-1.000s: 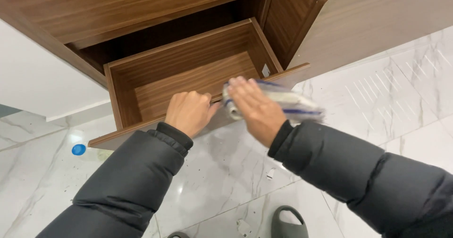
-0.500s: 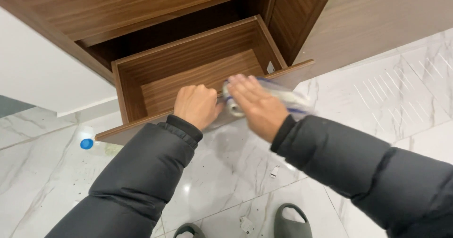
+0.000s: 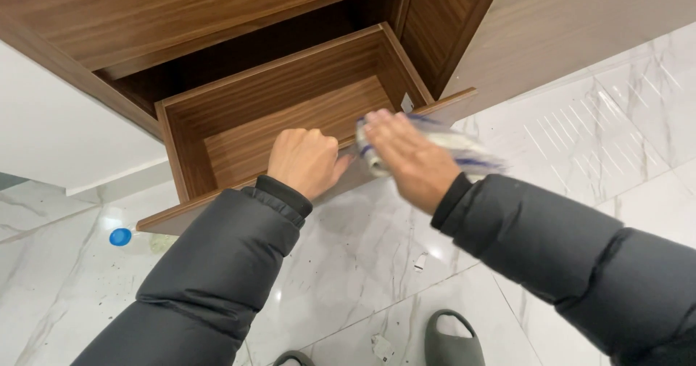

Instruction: The person cleans the inside of a wooden drawer using a cloth. They wipe the bottom and sides of the drawer, then pick up a plastic bottle from the floor and pour liquid onto the cloth to continue cleaning the drawer's interior and front edge.

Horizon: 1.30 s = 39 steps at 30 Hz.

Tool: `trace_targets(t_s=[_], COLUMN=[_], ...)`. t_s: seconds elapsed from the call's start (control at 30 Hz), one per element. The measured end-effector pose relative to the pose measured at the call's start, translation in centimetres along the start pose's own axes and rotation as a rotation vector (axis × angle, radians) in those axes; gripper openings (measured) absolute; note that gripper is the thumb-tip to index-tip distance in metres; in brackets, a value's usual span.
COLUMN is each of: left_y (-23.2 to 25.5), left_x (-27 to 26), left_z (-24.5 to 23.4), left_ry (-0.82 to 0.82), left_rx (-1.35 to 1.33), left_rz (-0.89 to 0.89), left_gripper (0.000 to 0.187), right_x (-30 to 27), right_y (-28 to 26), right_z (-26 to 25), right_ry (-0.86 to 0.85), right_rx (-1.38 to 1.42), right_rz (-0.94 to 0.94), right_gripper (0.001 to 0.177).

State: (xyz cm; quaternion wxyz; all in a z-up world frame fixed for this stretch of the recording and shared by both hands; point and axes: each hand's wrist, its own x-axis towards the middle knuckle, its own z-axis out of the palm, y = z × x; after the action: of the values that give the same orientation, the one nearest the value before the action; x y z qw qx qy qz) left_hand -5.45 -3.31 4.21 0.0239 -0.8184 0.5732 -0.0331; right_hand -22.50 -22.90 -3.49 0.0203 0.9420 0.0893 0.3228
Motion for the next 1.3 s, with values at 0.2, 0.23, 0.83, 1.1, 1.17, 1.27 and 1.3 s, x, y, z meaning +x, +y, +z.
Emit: trace_targets(t_s=[0.2, 0.23, 0.83, 1.1, 1.17, 1.27, 1.3], left_y=[-0.4, -0.5, -1.4, -1.7, -1.9, -1.5, -1.2], left_x=[-1.9, -2.4, -2.0, -1.9, -2.6, -2.4, -2.0], left_z=[0.5, 0.6, 1.2, 0.7, 0.5, 0.8, 1.0], left_ry=[0.042, 0.041, 0.079, 0.06, 0.084, 0.115, 0.111], left_rx=[-0.068, -0.065, -0.085, -0.131, -0.143, -0.143, -0.126], left_rz=[-0.009, -0.016, 0.057, 0.053, 0.059, 0.064, 0.069], left_gripper=[0.057, 0.057, 0.052, 0.047, 0.049, 0.054, 0.057], right_x=[-2.6, -3.2, -3.3, -0.5, -3.3, -3.9, -3.9], right_y=[6.8, 7.6, 7.4, 3.5, 8.1, 9.4, 8.8], right_z=[-2.5, -1.9, -0.8, -1.9, -2.4, -0.8, -0.1], right_ry=[-0.014, -0.01, -0.02, 0.052, 0.017, 0.013, 0.045], right_rx=[-0.211, -0.207, -0.342, -0.088, -0.206, -0.31, -0.292], right_rz=[0.058, 0.054, 0.096, -0.005, 0.039, 0.023, -0.025], right_gripper=[0.043, 0.043, 0.056, 0.049, 0.049, 0.048, 0.047])
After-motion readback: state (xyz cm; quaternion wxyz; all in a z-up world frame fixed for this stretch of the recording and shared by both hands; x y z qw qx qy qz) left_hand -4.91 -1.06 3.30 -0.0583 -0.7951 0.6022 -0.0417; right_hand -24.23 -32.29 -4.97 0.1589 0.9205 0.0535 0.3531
